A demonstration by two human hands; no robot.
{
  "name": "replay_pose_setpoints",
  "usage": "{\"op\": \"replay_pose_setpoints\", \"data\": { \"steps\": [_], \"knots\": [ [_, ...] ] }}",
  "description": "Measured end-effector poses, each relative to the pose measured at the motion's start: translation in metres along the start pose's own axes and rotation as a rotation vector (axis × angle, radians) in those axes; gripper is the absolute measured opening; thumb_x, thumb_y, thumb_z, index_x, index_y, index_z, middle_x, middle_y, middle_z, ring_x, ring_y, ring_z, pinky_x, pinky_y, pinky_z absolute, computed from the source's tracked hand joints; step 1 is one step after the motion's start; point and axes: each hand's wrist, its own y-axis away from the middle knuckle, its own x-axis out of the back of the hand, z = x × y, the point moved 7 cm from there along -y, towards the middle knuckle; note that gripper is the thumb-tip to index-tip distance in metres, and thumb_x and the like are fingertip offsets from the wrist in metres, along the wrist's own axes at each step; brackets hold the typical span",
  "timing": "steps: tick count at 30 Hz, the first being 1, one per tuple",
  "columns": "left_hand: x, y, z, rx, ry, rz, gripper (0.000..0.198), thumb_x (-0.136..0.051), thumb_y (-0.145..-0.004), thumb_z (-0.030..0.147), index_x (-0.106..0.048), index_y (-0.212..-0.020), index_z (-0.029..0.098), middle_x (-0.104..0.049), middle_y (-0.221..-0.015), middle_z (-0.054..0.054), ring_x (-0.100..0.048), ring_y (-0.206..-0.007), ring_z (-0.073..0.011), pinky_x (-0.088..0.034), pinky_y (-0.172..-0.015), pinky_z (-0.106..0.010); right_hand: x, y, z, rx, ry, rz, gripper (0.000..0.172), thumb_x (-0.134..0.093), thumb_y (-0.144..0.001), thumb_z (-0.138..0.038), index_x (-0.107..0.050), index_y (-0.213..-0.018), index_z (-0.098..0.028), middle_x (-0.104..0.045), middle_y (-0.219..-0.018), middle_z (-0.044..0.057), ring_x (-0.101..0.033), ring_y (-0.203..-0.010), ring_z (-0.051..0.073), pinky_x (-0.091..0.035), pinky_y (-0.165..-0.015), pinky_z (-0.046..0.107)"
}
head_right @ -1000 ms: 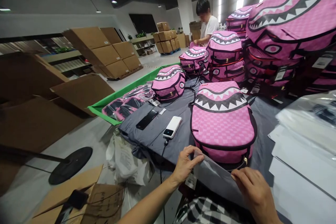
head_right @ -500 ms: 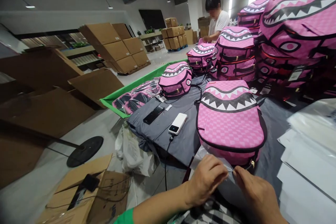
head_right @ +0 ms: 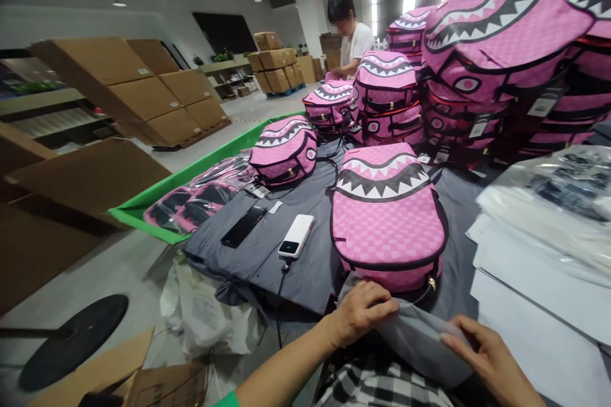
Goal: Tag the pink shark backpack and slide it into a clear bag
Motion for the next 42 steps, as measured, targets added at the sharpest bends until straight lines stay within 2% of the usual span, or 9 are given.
{"op": "replay_pose_setpoints", "data": {
  "steps": [6,11,14,17,19,22,27,34,42],
  "knots": [
    [0.011,0.006,-0.001,-0.036,0.136,0.213,0.026,-0.062,-0.095,0.017,-0.062,-0.12,0.024,-0.062,-0.105,-0.004,-0.058,-0.098,-0.0138,-0.051,-0.086,-0.026,0.029,-0.034,-0.01,-0.035,-0.141,0.291,0.058,-0.062,-0.079,-0.075,-0.067,-0.081,-0.018,-0.066,-0.078,0.006,-0.063,-0.071,0.019,-0.053,-0.065,0.023],
    [0.003,0.0,0.004,0.05,0.02,0.103,0.031,-0.06,-0.096,0.018,-0.062,-0.126,0.023,-0.064,-0.095,-0.003,-0.056,-0.083,-0.0139,-0.047,-0.073,-0.027,0.016,-0.075,-0.011,0.026,-0.163,0.305,0.062,-0.062,-0.076,-0.08,-0.06,-0.078,-0.018,-0.06,-0.069,0.003,-0.057,-0.061,0.016,-0.048,-0.057,0.025],
    [0.0,-0.004,0.006,0.128,-0.059,0.079,0.02,-0.061,-0.097,0.026,-0.066,-0.115,0.02,-0.064,-0.086,-0.002,-0.054,-0.075,-0.0143,-0.04,-0.064,-0.028,0.026,-0.064,-0.011,0.078,-0.093,0.554,0.059,-0.063,-0.079,-0.077,-0.057,-0.082,-0.018,-0.057,-0.068,0.001,-0.053,-0.056,0.014,-0.046,-0.052,0.025],
    [0.001,-0.008,0.008,0.134,-0.062,0.112,0.013,-0.057,-0.099,0.025,-0.067,-0.106,0.021,-0.064,-0.083,-0.001,-0.054,-0.073,-0.0132,-0.037,-0.063,-0.028,0.033,-0.028,-0.043,0.383,0.225,0.79,0.03,-0.063,-0.095,-0.048,-0.059,-0.091,-0.018,-0.061,-0.077,0.003,-0.059,-0.067,0.015,-0.051,-0.063,0.026],
    [0.003,-0.01,0.009,0.127,-0.054,0.114,0.014,-0.056,-0.1,0.026,-0.067,-0.106,0.022,-0.064,-0.083,0.0,-0.053,-0.073,-0.0129,-0.036,-0.063,-0.027,0.018,-0.013,-0.068,0.624,0.453,0.692,0.012,-0.057,-0.099,-0.027,-0.062,-0.103,-0.018,-0.065,-0.09,0.007,-0.064,-0.083,0.017,-0.055,-0.075,0.028],
    [0.004,-0.01,0.013,0.115,-0.086,0.088,0.014,-0.056,-0.1,0.025,-0.067,-0.107,0.021,-0.063,-0.08,0.0,-0.053,-0.074,-0.0127,-0.038,-0.066,-0.028,-0.006,-0.011,-0.083,0.84,0.676,0.47,0.022,-0.051,-0.1,-0.026,-0.064,-0.114,-0.016,-0.067,-0.108,0.012,-0.064,-0.103,0.023,-0.057,-0.086,0.037],
    [0.01,0.01,0.036,0.109,-0.339,0.159,0.029,-0.061,-0.096,0.016,-0.065,-0.124,0.022,-0.068,-0.114,-0.005,-0.056,-0.112,-0.0201,-0.039,-0.105,-0.04,-0.011,-0.024,-0.081,1.079,0.731,0.334,0.021,-0.045,-0.101,-0.021,-0.064,-0.095,-0.014,-0.069,-0.098,0.009,-0.065,-0.099,0.022,-0.057,-0.086,0.036],
    [0.023,0.042,0.017,0.509,-0.39,0.435,0.027,-0.043,-0.105,0.027,-0.058,-0.122,0.012,-0.059,-0.113,-0.014,-0.056,-0.112,-0.0197,-0.054,-0.094,-0.034,-0.006,-0.026,-0.079,1.193,0.785,0.322,0.019,-0.048,-0.103,-0.024,-0.063,-0.095,-0.015,-0.071,-0.096,0.008,-0.067,-0.093,0.022,-0.054,-0.087,0.039],
    [0.021,0.02,-0.005,0.038,-0.343,0.314,0.016,-0.054,-0.099,0.024,-0.062,-0.094,0.011,-0.064,-0.096,-0.01,-0.058,-0.101,-0.0201,-0.059,-0.086,-0.032,-0.004,-0.027,-0.081,1.17,0.704,0.292,0.015,-0.048,-0.103,-0.02,-0.057,-0.092,-0.016,-0.068,-0.093,0.007,-0.064,-0.09,0.02,-0.054,-0.084,0.034]
  ]
}}
